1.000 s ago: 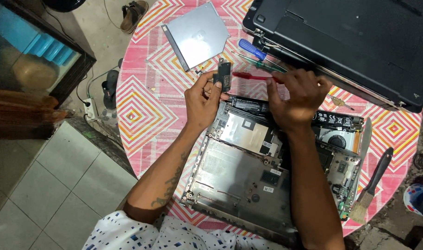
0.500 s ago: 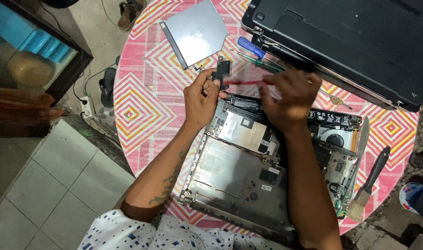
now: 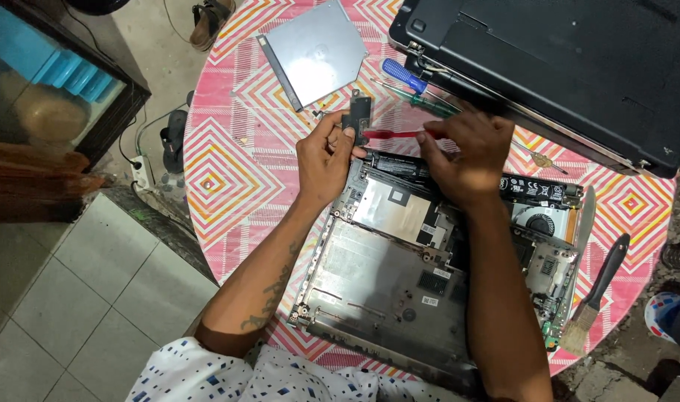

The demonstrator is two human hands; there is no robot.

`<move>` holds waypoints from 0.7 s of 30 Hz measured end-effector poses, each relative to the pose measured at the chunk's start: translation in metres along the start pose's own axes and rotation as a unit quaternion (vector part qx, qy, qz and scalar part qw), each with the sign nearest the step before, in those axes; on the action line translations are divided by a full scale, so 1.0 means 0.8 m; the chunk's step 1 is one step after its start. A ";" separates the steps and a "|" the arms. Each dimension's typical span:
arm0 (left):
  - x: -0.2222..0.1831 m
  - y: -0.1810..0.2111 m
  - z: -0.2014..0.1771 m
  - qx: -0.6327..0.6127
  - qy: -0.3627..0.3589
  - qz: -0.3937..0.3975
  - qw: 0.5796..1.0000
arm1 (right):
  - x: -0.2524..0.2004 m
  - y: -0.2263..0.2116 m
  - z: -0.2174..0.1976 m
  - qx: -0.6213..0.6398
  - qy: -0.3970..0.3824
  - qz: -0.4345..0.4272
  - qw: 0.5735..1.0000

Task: Removing internal electronic components from a laptop using a screwdriver and manual prying.

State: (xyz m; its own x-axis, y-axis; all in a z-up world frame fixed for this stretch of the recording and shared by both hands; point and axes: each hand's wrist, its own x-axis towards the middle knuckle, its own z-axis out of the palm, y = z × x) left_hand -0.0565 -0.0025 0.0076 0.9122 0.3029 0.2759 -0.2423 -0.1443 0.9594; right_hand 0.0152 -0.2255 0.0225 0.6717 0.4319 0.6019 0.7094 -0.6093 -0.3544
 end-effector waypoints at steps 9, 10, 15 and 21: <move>0.001 -0.002 -0.001 0.001 0.000 -0.015 1.000 | 0.004 -0.006 0.000 -0.056 0.017 -0.042 0.997; 0.001 -0.002 -0.001 0.002 -0.001 -0.012 1.000 | -0.003 0.007 0.004 -0.056 0.021 -0.041 0.997; 0.000 0.003 -0.001 0.021 -0.004 -0.022 1.000 | -0.010 0.004 0.024 -0.055 0.042 -0.004 0.998; -0.003 -0.007 0.001 0.017 0.002 -0.023 1.000 | 0.000 -0.013 0.007 -0.052 0.035 -0.011 0.998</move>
State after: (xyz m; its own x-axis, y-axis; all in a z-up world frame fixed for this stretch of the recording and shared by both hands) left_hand -0.0570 -0.0031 0.0016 0.9206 0.3145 0.2314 -0.1882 -0.1617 0.9687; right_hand 0.0091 -0.2152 0.0223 0.6369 0.4013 0.6583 0.6956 -0.6673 -0.2662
